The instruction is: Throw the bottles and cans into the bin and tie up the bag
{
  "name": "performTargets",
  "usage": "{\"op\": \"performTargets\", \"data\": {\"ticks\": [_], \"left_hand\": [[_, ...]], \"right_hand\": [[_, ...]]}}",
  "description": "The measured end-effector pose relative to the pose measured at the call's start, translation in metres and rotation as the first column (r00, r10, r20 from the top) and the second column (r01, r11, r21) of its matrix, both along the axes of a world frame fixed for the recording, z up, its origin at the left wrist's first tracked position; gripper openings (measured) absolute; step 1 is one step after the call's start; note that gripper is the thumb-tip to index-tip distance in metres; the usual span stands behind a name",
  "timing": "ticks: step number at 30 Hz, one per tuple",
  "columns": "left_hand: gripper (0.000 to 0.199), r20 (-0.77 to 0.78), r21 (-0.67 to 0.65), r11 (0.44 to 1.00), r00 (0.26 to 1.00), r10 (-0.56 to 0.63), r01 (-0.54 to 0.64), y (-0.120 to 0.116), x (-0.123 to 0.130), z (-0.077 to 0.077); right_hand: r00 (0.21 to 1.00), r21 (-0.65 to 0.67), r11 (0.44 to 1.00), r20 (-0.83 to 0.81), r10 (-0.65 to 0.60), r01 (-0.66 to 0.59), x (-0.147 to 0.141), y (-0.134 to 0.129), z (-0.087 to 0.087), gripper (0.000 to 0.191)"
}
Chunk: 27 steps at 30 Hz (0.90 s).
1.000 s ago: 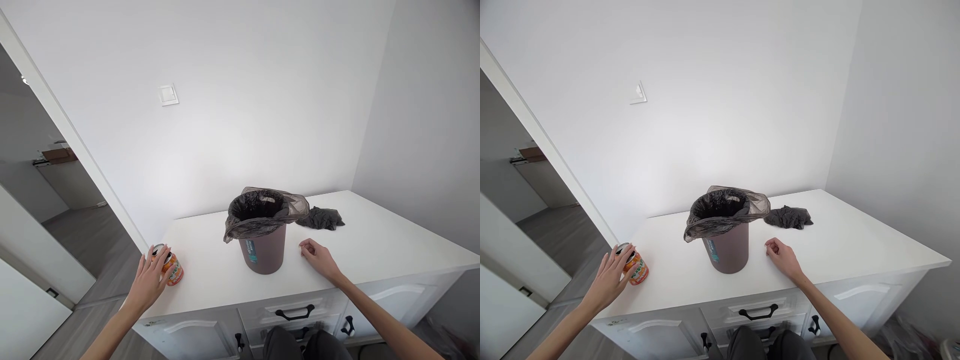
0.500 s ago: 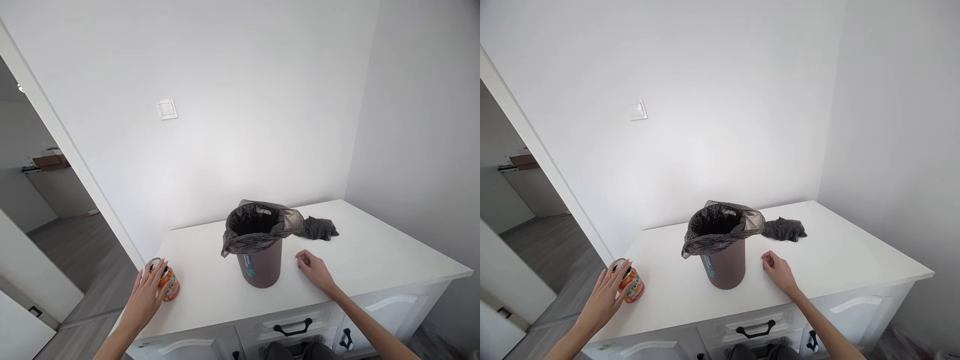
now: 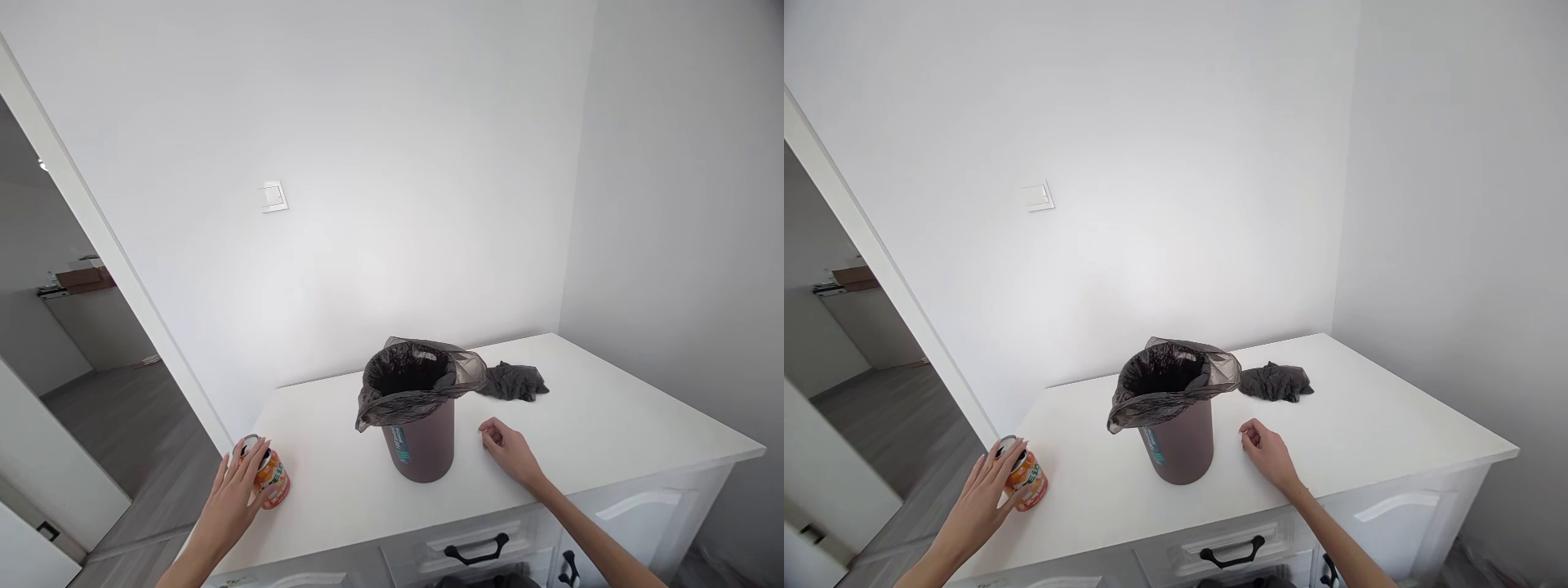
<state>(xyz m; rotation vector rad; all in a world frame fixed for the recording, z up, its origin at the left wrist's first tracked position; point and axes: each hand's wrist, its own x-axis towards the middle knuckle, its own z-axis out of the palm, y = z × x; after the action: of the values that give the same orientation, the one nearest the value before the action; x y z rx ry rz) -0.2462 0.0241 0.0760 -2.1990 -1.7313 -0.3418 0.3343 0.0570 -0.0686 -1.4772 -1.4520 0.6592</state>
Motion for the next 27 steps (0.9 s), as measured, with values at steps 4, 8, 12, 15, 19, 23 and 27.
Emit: {"op": "performTargets", "data": {"ticks": [4,8,12,15,19,23,27], "left_hand": [[0.064,-0.015,0.045,0.992,0.993,-0.116,0.116,-0.007,0.01,-0.007],[0.059,0.118,-0.038,0.989,0.983,-0.138,0.143,-0.021,0.034,-0.008],[0.068,0.321,-0.004,0.991,0.939,-0.124,0.132,-0.035,0.083,0.037],[0.076,0.472,0.202,0.976,0.865,-0.168,0.079,-0.035,0.135,0.093],[0.074,0.556,0.345,0.933,0.779,-0.288,0.099,-0.019,0.213,0.154],[0.064,0.526,0.35,0.884,0.715,-0.46,0.311,0.003,0.28,0.172],[0.052,0.513,0.159,0.874,0.717,-0.471,0.459,0.024,0.319,0.156]], "right_hand": [[1.0,0.01,1.0,0.005,-0.005,0.005,0.001,0.0,-0.003,0.019],[1.0,0.008,1.0,-0.001,-0.007,0.007,0.0,0.0,0.0,0.019],[1.0,0.005,1.0,-0.002,0.003,-0.003,-0.001,-0.001,0.003,0.018],[1.0,0.007,1.0,-0.013,0.005,-0.004,0.0,0.0,0.001,0.017],[1.0,0.016,1.0,-0.025,0.003,-0.003,0.001,0.001,-0.001,0.018],[1.0,0.001,1.0,-0.025,-0.002,0.002,0.002,0.002,-0.001,0.018],[0.999,0.013,1.0,-0.037,0.007,-0.007,0.003,0.002,0.001,0.018]]}}
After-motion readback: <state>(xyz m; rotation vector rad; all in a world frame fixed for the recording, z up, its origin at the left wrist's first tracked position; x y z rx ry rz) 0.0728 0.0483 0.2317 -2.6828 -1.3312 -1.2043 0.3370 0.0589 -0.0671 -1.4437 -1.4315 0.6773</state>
